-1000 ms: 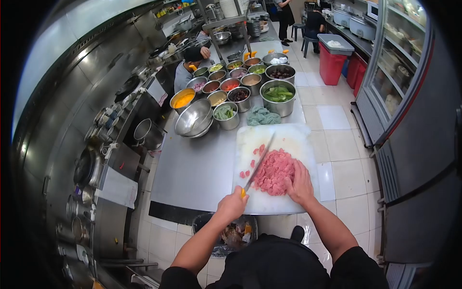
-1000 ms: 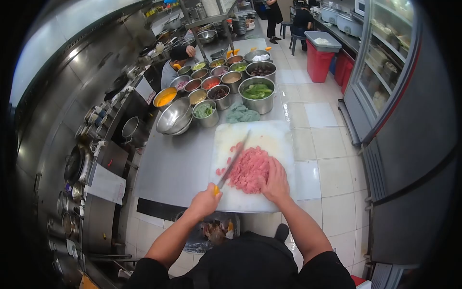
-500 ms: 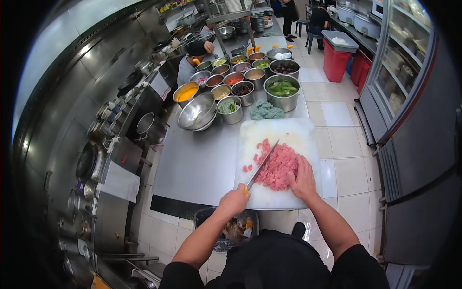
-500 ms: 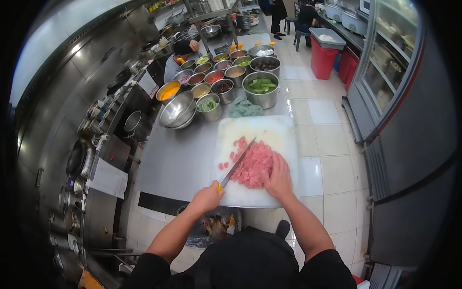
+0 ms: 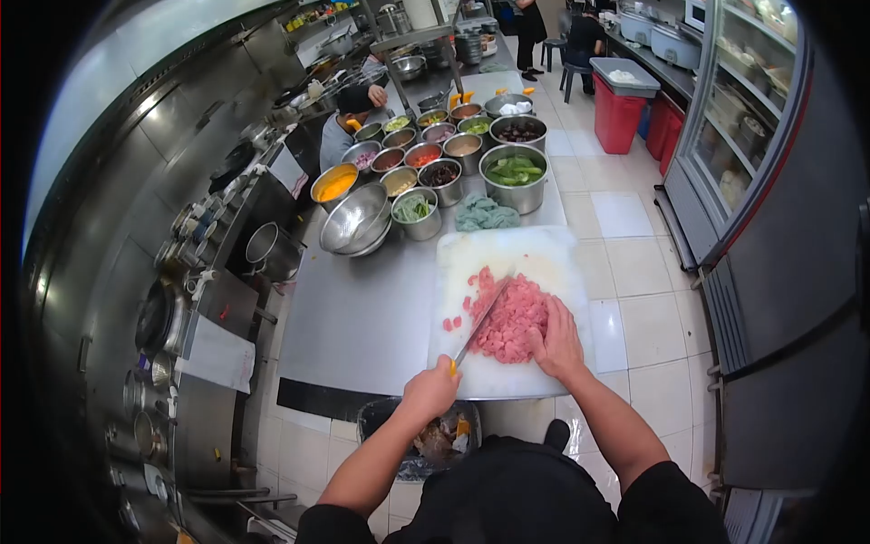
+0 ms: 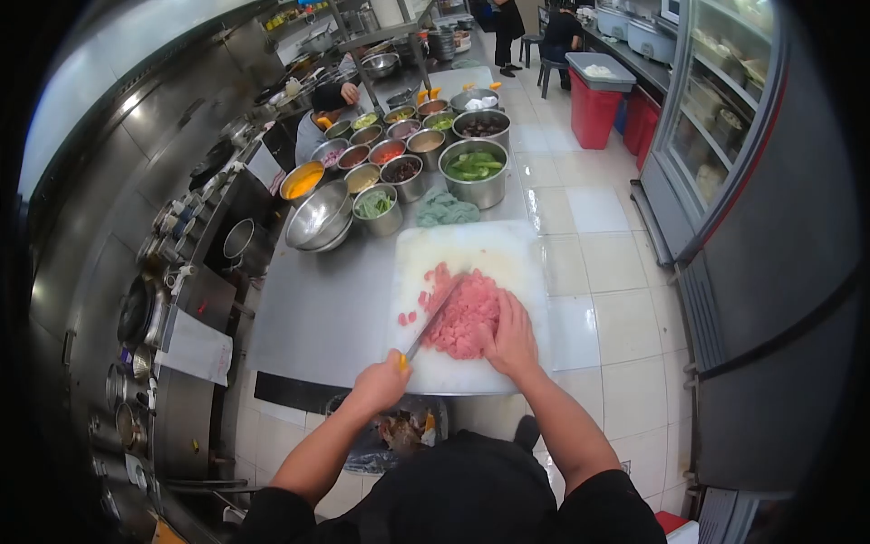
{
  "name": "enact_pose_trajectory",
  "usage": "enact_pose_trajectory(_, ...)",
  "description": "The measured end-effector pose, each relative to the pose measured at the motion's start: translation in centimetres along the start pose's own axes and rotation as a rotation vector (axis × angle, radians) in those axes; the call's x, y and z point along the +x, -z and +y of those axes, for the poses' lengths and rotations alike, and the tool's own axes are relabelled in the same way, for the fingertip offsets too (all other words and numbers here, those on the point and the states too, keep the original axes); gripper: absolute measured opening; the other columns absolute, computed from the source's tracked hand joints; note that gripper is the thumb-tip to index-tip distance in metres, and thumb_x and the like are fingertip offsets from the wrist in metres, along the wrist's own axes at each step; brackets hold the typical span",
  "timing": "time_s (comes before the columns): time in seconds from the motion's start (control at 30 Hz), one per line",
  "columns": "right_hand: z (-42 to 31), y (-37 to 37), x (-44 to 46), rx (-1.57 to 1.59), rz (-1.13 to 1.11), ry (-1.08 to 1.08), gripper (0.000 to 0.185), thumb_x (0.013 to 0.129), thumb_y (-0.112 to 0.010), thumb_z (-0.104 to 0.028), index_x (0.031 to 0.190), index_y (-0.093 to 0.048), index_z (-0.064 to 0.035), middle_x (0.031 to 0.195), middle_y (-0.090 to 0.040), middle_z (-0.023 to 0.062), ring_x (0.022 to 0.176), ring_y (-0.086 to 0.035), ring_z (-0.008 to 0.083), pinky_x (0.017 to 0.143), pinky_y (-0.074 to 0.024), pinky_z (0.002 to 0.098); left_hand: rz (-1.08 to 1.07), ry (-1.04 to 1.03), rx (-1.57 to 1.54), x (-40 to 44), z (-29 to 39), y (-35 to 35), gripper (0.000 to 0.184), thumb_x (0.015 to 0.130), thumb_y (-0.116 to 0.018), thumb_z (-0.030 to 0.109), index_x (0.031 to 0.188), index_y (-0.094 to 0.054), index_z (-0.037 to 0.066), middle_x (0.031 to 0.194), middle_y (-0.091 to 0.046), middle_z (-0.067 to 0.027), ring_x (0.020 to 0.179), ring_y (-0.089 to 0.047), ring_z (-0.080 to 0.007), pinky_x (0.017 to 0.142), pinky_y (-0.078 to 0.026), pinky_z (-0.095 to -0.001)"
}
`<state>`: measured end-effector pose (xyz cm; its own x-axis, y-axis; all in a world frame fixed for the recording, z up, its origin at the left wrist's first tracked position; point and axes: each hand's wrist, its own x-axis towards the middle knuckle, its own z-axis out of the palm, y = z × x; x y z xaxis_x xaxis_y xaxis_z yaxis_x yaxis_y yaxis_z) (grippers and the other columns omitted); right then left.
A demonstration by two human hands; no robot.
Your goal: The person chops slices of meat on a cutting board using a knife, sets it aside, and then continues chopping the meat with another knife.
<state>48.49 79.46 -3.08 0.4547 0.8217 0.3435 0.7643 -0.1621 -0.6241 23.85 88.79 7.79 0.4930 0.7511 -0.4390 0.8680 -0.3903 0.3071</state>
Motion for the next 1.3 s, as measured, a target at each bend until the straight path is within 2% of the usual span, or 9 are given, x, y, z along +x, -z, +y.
enact_pose_trajectory(0.2, -0.1, 0.1, 0.0, -0.027, -0.011, -0.019, 0.075, 0.096, -0.058, -0.037, 0.152, -0.030, 0.0030, 0.152, -0.036, 0.0267, 0.140, -0.035, 0.0430, 0.119, -0.0279, 0.0491, -0.026, -0.011, 0.050, 0.2, 0.6, 1.7, 0.038, 0.103, -0.050, 0.037, 0.118, -0.046, 0.002, 0.099, -0.070, -0.0297, 0.099, -0.067, -0.0466, 0.087, -0.050, -0.0569)
enact_pose_trajectory(0.3, 0.0, 0.1, 0.0, 0.010, -0.014, -0.010, 0.076, 0.099, -0.051, -0.044, 0.154, -0.027, 0.0020, 0.154, -0.034, 0.0270, 0.142, -0.034, 0.0433, 0.119, -0.0270, 0.0489, -0.063, -0.009, 0.079, 0.8, -0.2, 0.0, 0.038, 0.103, -0.050, 0.037, 0.119, -0.046, 0.002, 0.099, -0.070, -0.0291, 0.098, -0.068, -0.0464, 0.086, -0.050, -0.0565)
enact_pose_trajectory(0.4, -0.3, 0.2, 0.1, -0.007, -0.019, -0.027, 0.075, 0.096, -0.058, -0.037, 0.152, -0.030, 0.0030, 0.152, -0.036, 0.0267, 0.140, -0.035, 0.0432, 0.119, -0.0277, 0.0489, -0.021, -0.022, 0.062, 0.4, 0.4, 1.9, 0.039, 0.103, -0.050, 0.037, 0.119, -0.047, 0.003, 0.099, -0.070, -0.0285, 0.097, -0.068, -0.0466, 0.085, -0.051, -0.0563)
enact_pose_trajectory(0.47, 0.0, -0.1, 0.5, 0.011, 0.007, -0.012, 0.075, 0.095, -0.059, -0.037, 0.152, -0.030, 0.0028, 0.152, -0.037, 0.0262, 0.140, -0.035, 0.0429, 0.119, -0.0276, 0.0488, 0.061, -0.014, 0.009, 0.3, 0.1, 0.9, 0.039, 0.103, -0.050, 0.038, 0.119, -0.047, 0.002, 0.098, -0.071, -0.0278, 0.096, -0.068, -0.0467, 0.084, -0.051, -0.0561)
enact_pose_trajectory(0.67, -0.1, 0.1, 0.2, -0.009, -0.020, -0.027, 0.076, 0.095, -0.060, -0.038, 0.152, -0.030, 0.0023, 0.153, -0.036, 0.0254, 0.141, -0.034, 0.0423, 0.119, -0.0270, 0.0489, 0.028, -0.070, 0.105, 1.4, -1.4, 0.9, 0.037, 0.101, -0.052, 0.038, 0.115, -0.048, 0.003, 0.093, -0.071, -0.0258, 0.090, -0.069, -0.0464, 0.079, -0.052, -0.0572)
enact_pose_trajectory(0.93, -0.3, 0.1, 0.2, -0.006, -0.032, -0.038, 0.076, 0.094, -0.060, -0.037, 0.152, -0.029, 0.0021, 0.153, -0.036, 0.0252, 0.141, -0.034, 0.0419, 0.119, -0.0265, 0.0489, 0.224, 0.044, 0.100, 4.2, -4.7, -0.4, 0.029, 0.099, -0.051, 0.030, 0.114, -0.050, 0.005, 0.090, -0.071, -0.0262, 0.088, -0.069, -0.0465, 0.079, -0.052, -0.0585)
enact_pose_trajectory(1.1, -0.4, 0.3, 0.4, 0.032, -0.020, 0.005, 0.077, 0.094, -0.061, -0.035, 0.153, -0.028, 0.0022, 0.153, -0.036, 0.0251, 0.141, -0.034, 0.0420, 0.119, -0.0267, 0.0489, 0.112, -0.047, 0.098, 3.6, -1.4, -3.5, 0.030, 0.099, -0.051, 0.030, 0.113, -0.051, 0.003, 0.091, -0.071, -0.0264, 0.089, -0.069, -0.0460, 0.079, -0.053, -0.0579)
enact_pose_trajectory(1.2, -0.4, 0.4, 0.4, 0.002, -0.048, -0.021, 0.075, 0.098, -0.053, -0.042, 0.153, -0.028, 0.0020, 0.154, -0.035, 0.0256, 0.141, -0.034, 0.0426, 0.119, -0.0267, 0.0486, 0.117, -0.067, 0.095, 3.1, -0.7, -2.8, 0.033, 0.099, -0.053, 0.031, 0.114, -0.051, 0.002, 0.092, -0.071, -0.0266, 0.090, -0.069, -0.0458, 0.079, -0.053, -0.0578)
enact_pose_trajectory(1.3, -0.4, 0.5, 0.3, -0.003, -0.052, -0.027, 0.075, 0.098, -0.053, -0.042, 0.153, -0.028, 0.0025, 0.154, -0.035, 0.0257, 0.142, -0.033, 0.0426, 0.119, -0.0266, 0.0486, 0.169, -0.067, 0.081, 2.3, -1.9, 0.0, 0.036, 0.099, -0.057, 0.032, 0.115, -0.050, 0.001, 0.093, -0.071, -0.0262, 0.089, -0.069, -0.0462, 0.079, -0.052, -0.0573)
